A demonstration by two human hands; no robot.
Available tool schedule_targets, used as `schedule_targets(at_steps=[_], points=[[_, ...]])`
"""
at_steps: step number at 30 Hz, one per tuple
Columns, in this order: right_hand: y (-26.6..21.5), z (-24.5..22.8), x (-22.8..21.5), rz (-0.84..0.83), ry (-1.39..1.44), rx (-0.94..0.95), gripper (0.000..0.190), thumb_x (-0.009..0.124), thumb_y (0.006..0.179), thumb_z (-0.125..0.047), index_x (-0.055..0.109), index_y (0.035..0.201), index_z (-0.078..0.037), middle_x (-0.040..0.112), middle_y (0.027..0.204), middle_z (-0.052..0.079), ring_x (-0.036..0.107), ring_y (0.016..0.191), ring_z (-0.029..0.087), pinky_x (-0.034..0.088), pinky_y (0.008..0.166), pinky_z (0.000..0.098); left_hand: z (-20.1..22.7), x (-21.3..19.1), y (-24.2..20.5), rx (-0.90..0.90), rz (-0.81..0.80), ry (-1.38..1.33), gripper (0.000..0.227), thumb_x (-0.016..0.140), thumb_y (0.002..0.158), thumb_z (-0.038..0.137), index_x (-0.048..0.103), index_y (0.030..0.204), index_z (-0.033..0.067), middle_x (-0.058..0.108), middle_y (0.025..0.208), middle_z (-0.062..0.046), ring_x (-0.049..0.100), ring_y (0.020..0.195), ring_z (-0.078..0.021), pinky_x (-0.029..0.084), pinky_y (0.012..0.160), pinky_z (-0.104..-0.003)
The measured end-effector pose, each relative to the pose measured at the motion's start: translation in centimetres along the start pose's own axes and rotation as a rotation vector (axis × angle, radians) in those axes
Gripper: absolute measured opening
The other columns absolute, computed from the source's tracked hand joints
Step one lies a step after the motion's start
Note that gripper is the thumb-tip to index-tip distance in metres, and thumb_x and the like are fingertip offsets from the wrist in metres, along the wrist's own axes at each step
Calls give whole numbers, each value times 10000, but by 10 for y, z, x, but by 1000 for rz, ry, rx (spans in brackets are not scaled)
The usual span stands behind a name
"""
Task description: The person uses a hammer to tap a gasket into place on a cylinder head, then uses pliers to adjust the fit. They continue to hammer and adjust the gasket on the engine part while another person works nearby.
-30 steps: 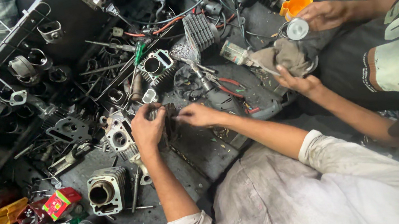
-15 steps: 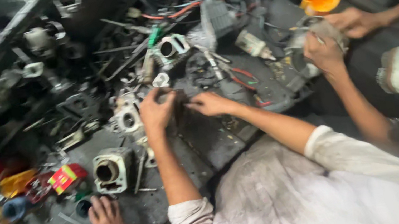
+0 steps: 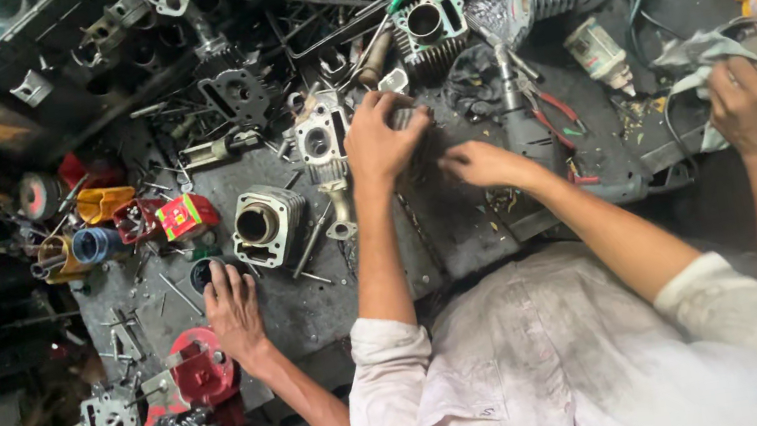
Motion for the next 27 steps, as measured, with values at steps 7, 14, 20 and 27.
schedule_targets(at_steps=[7,14,20,27], points=[[-55,10,-77,260,248,46,287,595,1082,-301,712,1106,-41,646,843,38,569,768,101,470,674,289,35,-12,-52,92,329,223,695,826,727,228,633,1392,172,629,1364,-164,640,1097,-362,541,893,-442],[-77,17,-102,319,549,194,538,655,864,-5,510,1373,-102,653,1035,-12,626,894,56,530,718,246,-21,-15,-70,-135,394,-239,612,829,848,281,629,1415,166,679,1343,-116,681,1195,-295,539,1005,-394],[-80,11,-88,234,385,30,596,643,920,57,543,1488,-92,651,1300,62,610,1095,122,511,916,282,-105,60,-151,-603,464,-1097,547,733,917,330,592,1379,74,650,1287,-92,611,1132,-215,515,955,-361],[-41,-40,-48,178,604,-107,600,652,911,16,476,1478,-67,577,1426,51,561,1279,151,453,1065,298,-109,65,-186,-464,508,-645,516,650,1009,375,567,1404,54,614,1391,-120,562,1274,-233,418,1100,-365]])
Point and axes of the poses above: each hand's wrist, its own y-axis towards the middle knuckle, its own x-axis out of the palm, z = x × y, the point moved 10 cm from there along y, towards the middle knuckle
